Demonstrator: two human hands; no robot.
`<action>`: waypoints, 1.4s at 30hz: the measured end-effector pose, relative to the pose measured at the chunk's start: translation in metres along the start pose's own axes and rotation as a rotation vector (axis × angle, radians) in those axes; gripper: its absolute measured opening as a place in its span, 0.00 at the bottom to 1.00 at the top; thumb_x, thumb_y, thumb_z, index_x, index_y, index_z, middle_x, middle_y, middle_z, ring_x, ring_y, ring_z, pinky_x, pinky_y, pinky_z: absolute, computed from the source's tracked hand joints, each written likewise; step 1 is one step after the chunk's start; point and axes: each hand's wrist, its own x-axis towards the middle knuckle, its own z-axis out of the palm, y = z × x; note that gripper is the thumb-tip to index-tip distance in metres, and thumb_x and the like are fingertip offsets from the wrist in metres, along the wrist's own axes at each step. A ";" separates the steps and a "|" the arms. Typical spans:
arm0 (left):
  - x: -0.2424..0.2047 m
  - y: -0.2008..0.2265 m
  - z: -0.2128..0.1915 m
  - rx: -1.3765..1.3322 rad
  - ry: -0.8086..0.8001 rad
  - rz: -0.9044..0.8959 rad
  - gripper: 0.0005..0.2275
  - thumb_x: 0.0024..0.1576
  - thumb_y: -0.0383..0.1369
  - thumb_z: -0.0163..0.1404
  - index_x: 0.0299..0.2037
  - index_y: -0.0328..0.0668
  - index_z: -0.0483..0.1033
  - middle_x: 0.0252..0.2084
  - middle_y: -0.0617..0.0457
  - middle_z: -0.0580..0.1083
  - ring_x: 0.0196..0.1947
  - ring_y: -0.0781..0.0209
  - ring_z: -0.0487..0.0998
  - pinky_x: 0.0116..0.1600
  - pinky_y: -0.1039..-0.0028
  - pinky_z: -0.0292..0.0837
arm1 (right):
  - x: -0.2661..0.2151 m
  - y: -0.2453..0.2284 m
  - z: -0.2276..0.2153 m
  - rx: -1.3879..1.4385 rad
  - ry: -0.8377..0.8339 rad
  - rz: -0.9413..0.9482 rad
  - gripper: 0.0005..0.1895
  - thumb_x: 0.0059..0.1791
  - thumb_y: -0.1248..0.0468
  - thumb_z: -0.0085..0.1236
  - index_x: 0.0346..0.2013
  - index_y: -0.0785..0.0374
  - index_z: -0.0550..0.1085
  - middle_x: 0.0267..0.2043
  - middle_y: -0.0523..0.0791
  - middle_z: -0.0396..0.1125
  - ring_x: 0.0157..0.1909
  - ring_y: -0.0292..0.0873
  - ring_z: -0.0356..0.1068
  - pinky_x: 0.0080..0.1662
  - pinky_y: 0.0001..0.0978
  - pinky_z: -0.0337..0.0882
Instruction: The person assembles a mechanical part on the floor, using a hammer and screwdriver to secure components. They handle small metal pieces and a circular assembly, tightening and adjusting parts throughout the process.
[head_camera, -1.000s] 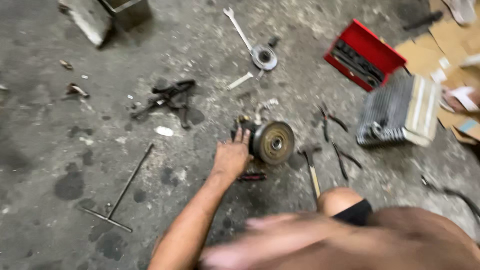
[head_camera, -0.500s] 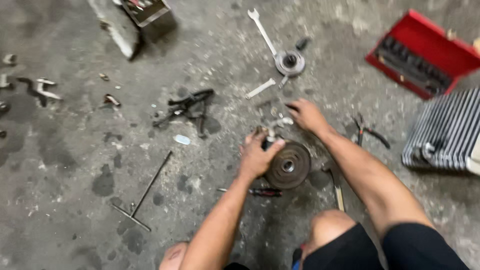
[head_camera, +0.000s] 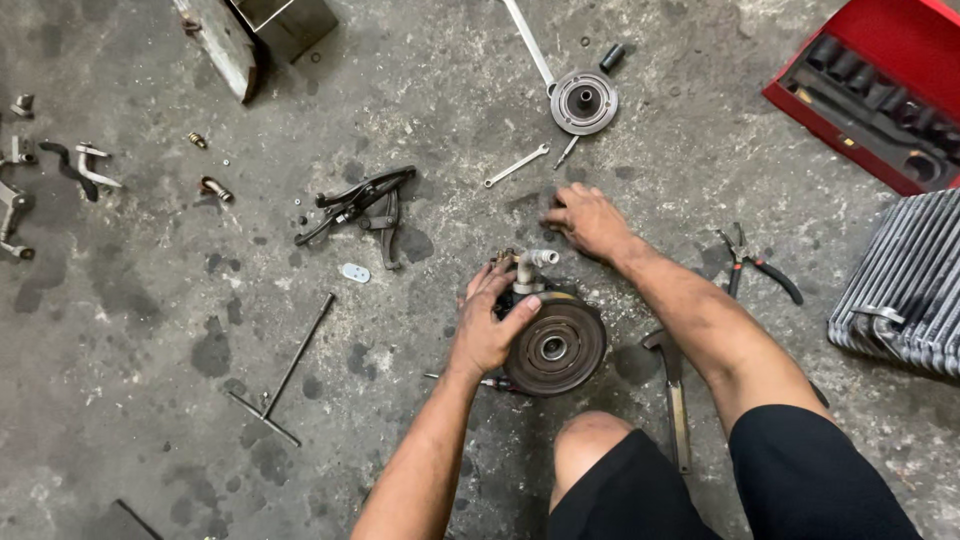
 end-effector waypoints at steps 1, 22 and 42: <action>-0.002 0.000 0.000 0.007 -0.001 -0.005 0.32 0.53 0.54 0.53 0.61 0.36 0.74 0.72 0.44 0.66 0.77 0.42 0.53 0.75 0.46 0.41 | 0.001 -0.003 -0.001 0.033 0.005 0.007 0.19 0.48 0.61 0.60 0.54 0.43 0.79 0.49 0.46 0.65 0.56 0.51 0.64 0.58 0.47 0.65; -0.002 -0.002 0.001 0.030 0.009 -0.034 0.31 0.54 0.55 0.52 0.61 0.41 0.75 0.69 0.46 0.69 0.75 0.44 0.55 0.73 0.44 0.41 | -0.014 0.002 -0.003 1.064 0.392 0.680 0.13 0.54 0.68 0.52 0.54 0.63 0.68 0.46 0.47 0.70 0.42 0.41 0.70 0.42 0.36 0.73; -0.043 0.005 -0.001 -0.212 0.651 0.028 0.32 0.53 0.52 0.58 0.61 0.33 0.73 0.63 0.35 0.71 0.66 0.41 0.67 0.67 0.47 0.51 | -0.153 -0.161 -0.085 1.370 0.385 0.499 0.07 0.57 0.69 0.56 0.49 0.66 0.73 0.43 0.47 0.72 0.40 0.39 0.72 0.44 0.32 0.75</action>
